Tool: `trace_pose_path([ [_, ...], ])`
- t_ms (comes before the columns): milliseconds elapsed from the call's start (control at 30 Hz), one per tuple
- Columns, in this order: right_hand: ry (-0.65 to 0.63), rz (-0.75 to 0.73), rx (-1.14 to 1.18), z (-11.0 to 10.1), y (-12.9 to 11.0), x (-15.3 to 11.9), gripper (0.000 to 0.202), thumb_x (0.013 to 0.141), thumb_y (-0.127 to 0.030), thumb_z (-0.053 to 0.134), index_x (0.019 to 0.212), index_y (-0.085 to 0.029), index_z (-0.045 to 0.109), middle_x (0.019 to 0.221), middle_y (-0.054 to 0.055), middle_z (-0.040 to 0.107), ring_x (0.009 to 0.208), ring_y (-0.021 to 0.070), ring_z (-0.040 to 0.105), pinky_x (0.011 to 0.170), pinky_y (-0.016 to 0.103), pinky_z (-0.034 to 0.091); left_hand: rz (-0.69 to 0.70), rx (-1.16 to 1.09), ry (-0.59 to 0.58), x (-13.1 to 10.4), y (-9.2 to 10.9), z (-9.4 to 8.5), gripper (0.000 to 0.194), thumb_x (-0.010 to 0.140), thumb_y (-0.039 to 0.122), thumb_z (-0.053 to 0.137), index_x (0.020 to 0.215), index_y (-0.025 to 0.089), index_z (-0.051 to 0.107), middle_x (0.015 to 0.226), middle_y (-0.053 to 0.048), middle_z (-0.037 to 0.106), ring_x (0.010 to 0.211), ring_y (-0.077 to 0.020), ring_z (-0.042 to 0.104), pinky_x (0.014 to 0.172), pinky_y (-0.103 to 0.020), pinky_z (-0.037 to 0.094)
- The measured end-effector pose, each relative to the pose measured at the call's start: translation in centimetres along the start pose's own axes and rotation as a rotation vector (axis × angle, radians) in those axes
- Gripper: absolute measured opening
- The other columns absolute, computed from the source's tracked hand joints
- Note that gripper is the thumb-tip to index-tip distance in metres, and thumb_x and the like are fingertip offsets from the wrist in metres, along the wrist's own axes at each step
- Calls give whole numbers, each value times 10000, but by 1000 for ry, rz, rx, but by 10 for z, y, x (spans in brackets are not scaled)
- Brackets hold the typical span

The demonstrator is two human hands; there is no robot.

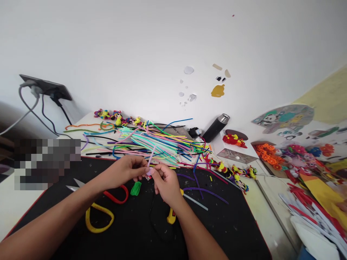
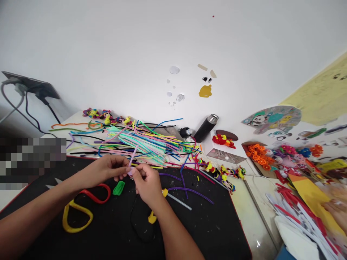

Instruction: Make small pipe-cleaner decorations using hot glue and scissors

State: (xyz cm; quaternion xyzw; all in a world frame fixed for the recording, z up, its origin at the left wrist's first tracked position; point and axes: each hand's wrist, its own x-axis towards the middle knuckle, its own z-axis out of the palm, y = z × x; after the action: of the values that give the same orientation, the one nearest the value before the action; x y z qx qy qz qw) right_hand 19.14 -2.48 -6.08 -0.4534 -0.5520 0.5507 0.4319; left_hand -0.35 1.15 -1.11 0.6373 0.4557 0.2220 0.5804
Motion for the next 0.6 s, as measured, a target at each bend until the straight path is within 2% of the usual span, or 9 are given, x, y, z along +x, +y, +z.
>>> trace_pose_path([
  [200,-25,35,30,0,-5,1,332,956,-518,619,918,-188,621,520,-81,552,354,70,445,378,176,317,-1,-12,-15,0,-3,-2,401,834,583,742,811,193,651,697,4,645,639,-163,621,610,-258,528],
  [433,73,17,-12,0,0,1,313,936,-498,651,833,-208,594,452,-110,444,320,71,401,356,183,276,-12,-4,-3,4,-5,1,429,821,619,742,834,195,681,745,-12,687,659,-173,649,623,-262,541],
  [600,105,16,31,1,-3,2,319,922,-496,667,807,-212,580,448,-113,433,311,71,391,350,192,263,-15,50,-55,2,-4,2,407,821,604,732,858,199,726,765,-15,702,665,-178,650,621,-261,524],
])
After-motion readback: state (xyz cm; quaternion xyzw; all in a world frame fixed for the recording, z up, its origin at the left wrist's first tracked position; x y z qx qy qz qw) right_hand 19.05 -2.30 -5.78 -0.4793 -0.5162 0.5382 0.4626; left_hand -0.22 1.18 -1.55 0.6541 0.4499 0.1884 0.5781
